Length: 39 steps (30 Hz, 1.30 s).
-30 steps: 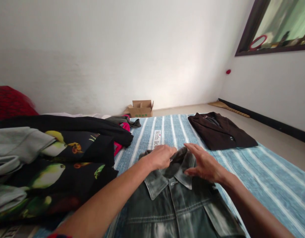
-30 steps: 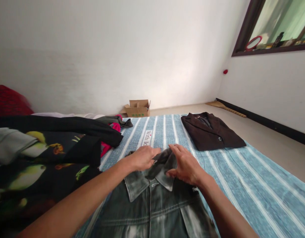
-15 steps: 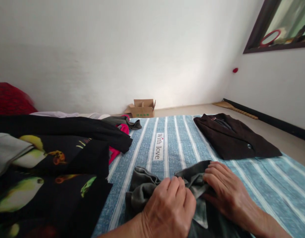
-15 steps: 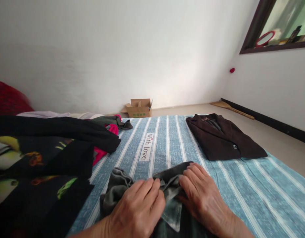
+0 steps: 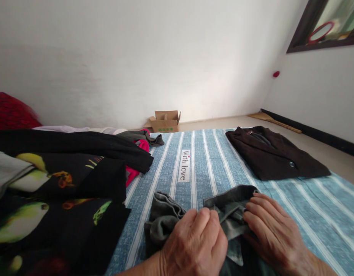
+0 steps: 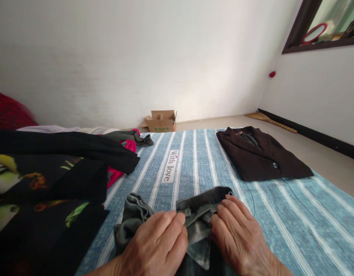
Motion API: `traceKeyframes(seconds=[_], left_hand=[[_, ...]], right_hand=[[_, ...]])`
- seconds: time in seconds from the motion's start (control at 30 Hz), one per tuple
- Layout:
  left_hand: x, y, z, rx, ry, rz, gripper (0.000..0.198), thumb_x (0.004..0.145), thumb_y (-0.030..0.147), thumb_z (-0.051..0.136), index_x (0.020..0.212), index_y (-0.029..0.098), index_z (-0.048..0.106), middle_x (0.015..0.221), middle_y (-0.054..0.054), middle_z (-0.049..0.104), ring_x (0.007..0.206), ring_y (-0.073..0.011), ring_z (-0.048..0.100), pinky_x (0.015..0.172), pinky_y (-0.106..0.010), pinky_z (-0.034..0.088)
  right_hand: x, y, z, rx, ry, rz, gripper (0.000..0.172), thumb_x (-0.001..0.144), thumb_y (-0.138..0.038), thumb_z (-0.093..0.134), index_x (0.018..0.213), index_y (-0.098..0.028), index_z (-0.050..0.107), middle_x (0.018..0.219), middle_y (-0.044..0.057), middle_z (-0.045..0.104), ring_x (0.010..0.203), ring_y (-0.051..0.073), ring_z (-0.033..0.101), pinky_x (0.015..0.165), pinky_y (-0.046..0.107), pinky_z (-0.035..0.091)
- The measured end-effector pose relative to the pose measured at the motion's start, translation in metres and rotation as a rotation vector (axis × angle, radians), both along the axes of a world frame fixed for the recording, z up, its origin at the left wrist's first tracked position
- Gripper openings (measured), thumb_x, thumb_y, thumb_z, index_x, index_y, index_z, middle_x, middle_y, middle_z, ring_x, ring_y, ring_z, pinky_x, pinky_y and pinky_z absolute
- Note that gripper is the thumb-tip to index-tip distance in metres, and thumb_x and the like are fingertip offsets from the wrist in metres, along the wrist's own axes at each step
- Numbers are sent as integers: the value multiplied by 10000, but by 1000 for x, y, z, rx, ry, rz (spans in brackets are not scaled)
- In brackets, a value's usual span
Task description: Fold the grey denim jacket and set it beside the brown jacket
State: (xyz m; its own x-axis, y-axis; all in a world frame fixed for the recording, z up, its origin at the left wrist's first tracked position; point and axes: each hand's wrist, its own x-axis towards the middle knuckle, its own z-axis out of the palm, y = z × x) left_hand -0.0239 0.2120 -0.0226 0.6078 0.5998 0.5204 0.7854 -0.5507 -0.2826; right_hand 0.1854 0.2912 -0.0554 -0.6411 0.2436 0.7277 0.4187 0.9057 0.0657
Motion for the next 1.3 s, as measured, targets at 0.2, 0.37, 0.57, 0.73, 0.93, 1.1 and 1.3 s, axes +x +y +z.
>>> traceKeyframes(seconds=[0.2,0.37,0.57,0.73,0.93,1.1,1.3], left_hand=[[-1,1,3,-4,-25,-24,256,841,45,390,849,114,637,881,-135,674,765,-211,615,627,-348,545],[-2,7,1,27,-54,-28,246,856,61,383,828,106,624,859,-124,664,750,-209,601,628,-342,532],[-4,13,-1,64,-65,-11,255,871,83,372,819,110,620,849,-101,653,764,-210,595,683,-363,528],[-4,15,-1,62,-63,2,278,889,91,352,806,119,615,855,-88,648,783,-206,593,705,-362,521],[-4,15,-1,17,-55,-8,264,892,81,351,813,111,601,817,-94,627,753,-205,579,650,-346,506],[-10,31,1,-190,-34,66,214,869,66,386,754,157,541,769,-59,589,717,-194,542,637,-332,486],[-32,73,1,-700,-130,394,115,805,190,553,919,175,544,901,-62,634,873,-230,592,768,-360,475]], right_hand=[[1,2,-2,-17,-10,21,125,875,-91,467,897,-149,575,866,76,643,899,209,585,922,437,443],[-1,2,-1,-40,-26,35,121,843,-43,487,897,-125,557,869,94,618,904,221,552,932,451,412],[-6,2,3,-101,-27,26,109,860,-47,480,857,-142,533,873,85,596,881,210,527,897,445,409],[-7,3,4,-116,-35,33,118,860,-36,477,861,-144,526,854,78,587,852,203,517,870,439,404],[-7,3,4,-133,-41,29,109,867,-42,478,886,-140,522,853,81,582,845,209,508,825,423,405],[-16,14,8,-228,-95,-93,109,845,-212,607,830,-177,504,727,30,544,695,197,483,651,374,430],[-28,35,2,-401,-165,-252,605,729,-261,730,1249,-135,448,1074,123,615,958,272,571,814,428,500]])
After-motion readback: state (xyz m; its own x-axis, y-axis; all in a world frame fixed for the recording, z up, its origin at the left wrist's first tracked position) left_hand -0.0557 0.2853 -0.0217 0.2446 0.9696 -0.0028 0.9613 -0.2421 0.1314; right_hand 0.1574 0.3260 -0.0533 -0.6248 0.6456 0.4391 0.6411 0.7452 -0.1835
